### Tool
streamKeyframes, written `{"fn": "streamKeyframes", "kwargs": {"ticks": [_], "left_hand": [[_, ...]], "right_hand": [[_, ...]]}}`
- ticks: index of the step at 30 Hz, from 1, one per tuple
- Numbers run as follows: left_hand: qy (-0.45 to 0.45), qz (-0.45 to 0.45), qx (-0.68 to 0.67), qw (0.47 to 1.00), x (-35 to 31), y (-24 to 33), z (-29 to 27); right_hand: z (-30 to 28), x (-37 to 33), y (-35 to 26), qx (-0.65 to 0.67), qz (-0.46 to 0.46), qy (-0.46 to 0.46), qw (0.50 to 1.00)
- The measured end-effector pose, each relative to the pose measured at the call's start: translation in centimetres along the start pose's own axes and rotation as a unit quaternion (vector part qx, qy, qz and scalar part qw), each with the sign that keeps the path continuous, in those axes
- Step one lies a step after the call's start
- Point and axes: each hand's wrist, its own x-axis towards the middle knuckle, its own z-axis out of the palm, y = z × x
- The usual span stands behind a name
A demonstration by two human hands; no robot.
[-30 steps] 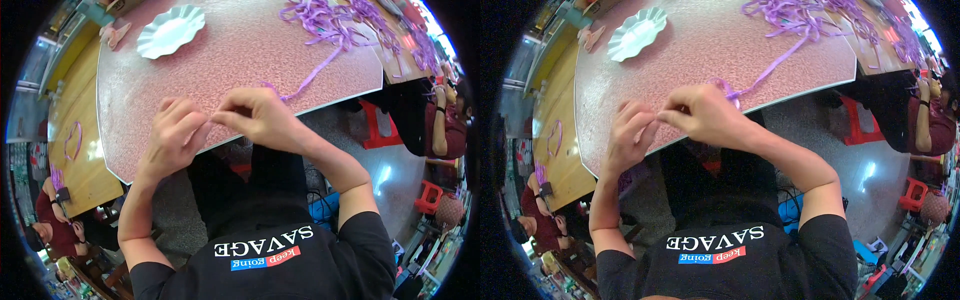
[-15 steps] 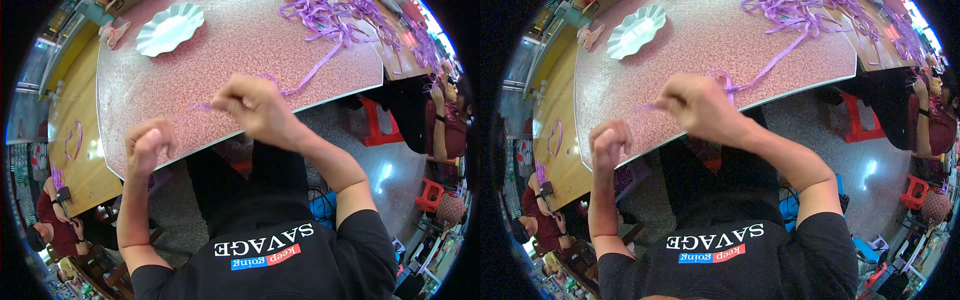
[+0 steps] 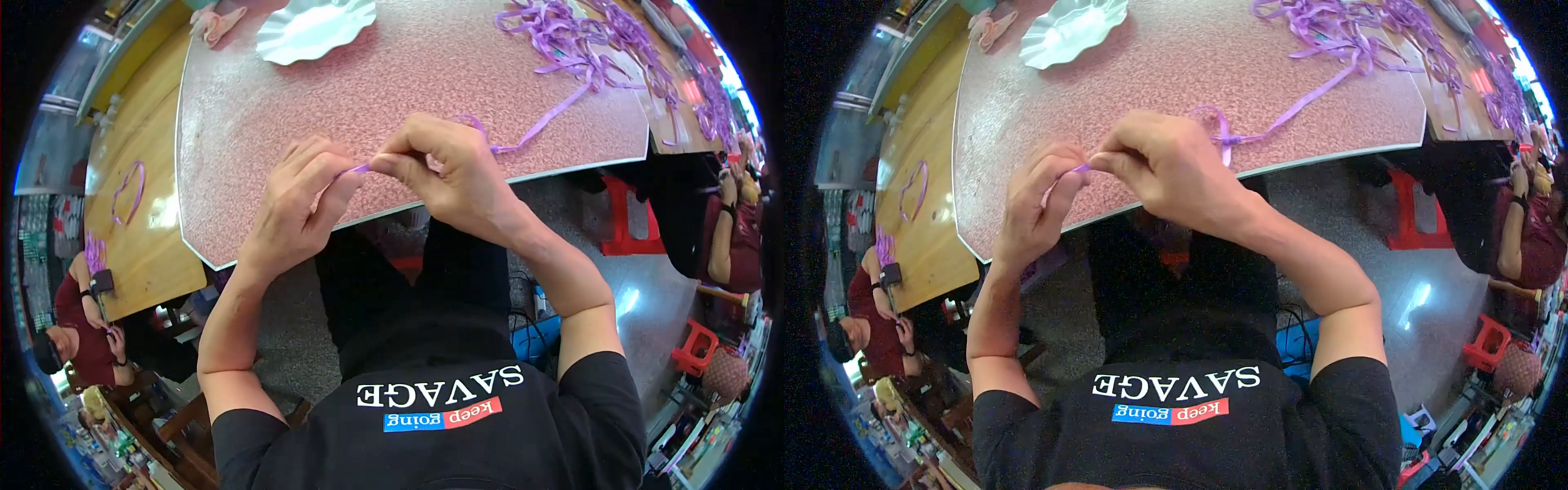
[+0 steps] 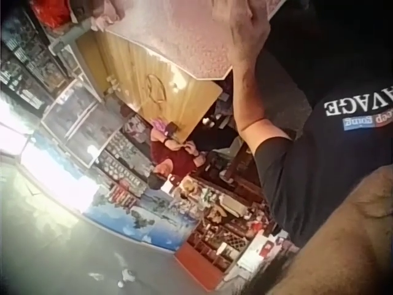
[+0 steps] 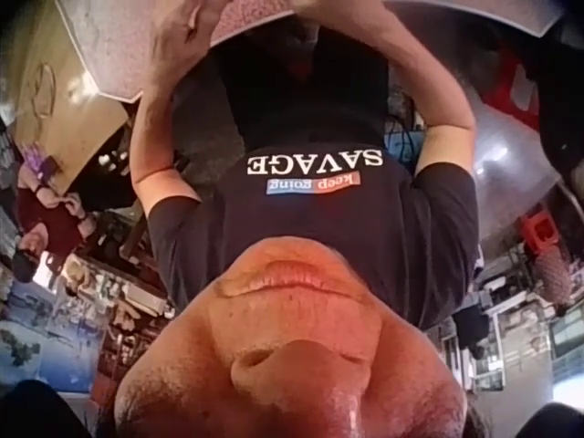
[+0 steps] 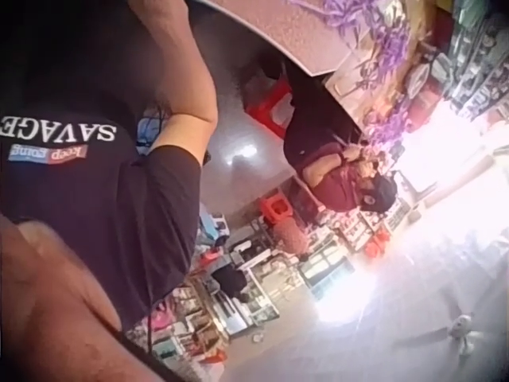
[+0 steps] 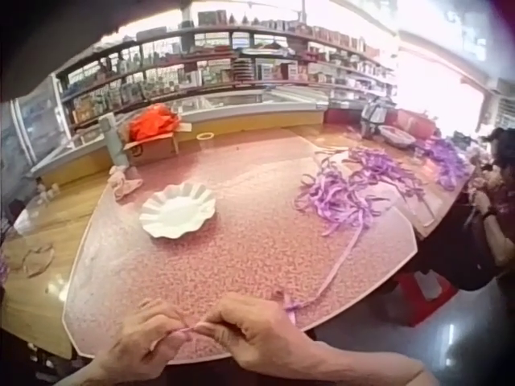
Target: The recorder is manually preparing small purple ribbon loops or knots at a factory workbench.
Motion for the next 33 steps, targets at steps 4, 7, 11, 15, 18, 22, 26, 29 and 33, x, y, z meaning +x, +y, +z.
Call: {"fn": "streamKeyframes", "kwargs": {"ticks": [4,7,11,15,18,22,26,29,33], "left_hand": [[0.012,-0.072,-0.084,0.994,-0.9,-0.2,-0.4],[-0.002,-0.115,-0.046,0.992,-1.7,-0.8,-1.7],[0.007,-0.126,-0.014,0.992,-2.3,-1.5,-2.9],[-0.005,-0.129,0.021,0.991,-2.6,-2.1,-2.8],[-0.017,-0.135,0.046,0.99,-2.7,-2.2,-2.5],[-0.042,-0.218,0.003,0.975,-2.8,-2.4,-3.0],[0.011,-0.257,-0.045,0.965,-4.0,-4.5,-4.3],[0.132,-0.347,-0.102,0.923,-3.9,-5.1,-5.0],[0.253,-0.12,0.317,0.906,-2.3,-4.8,-3.7]], "right_hand": [[0.0,0.3,0.3,-0.009,-0.045,-0.011,0.999],[-2.5,0.0,0.8,-0.011,-0.014,0.066,0.998],[-9.3,-1.9,2.5,-0.104,0.072,0.015,0.992],[-9.8,-3.6,3.4,-0.194,0.096,-0.053,0.975],[-8.9,-3.8,4.3,-0.289,0.02,-0.031,0.957],[-8.7,-3.9,4.9,-0.292,0.018,-0.02,0.956],[-9.2,-4.3,5.0,-0.303,0.003,0.0,0.953],[-9.2,-4.4,4.9,-0.292,0.009,0.022,0.956],[-8.2,-3.6,3.3,-0.127,0.041,0.055,0.99]]}}
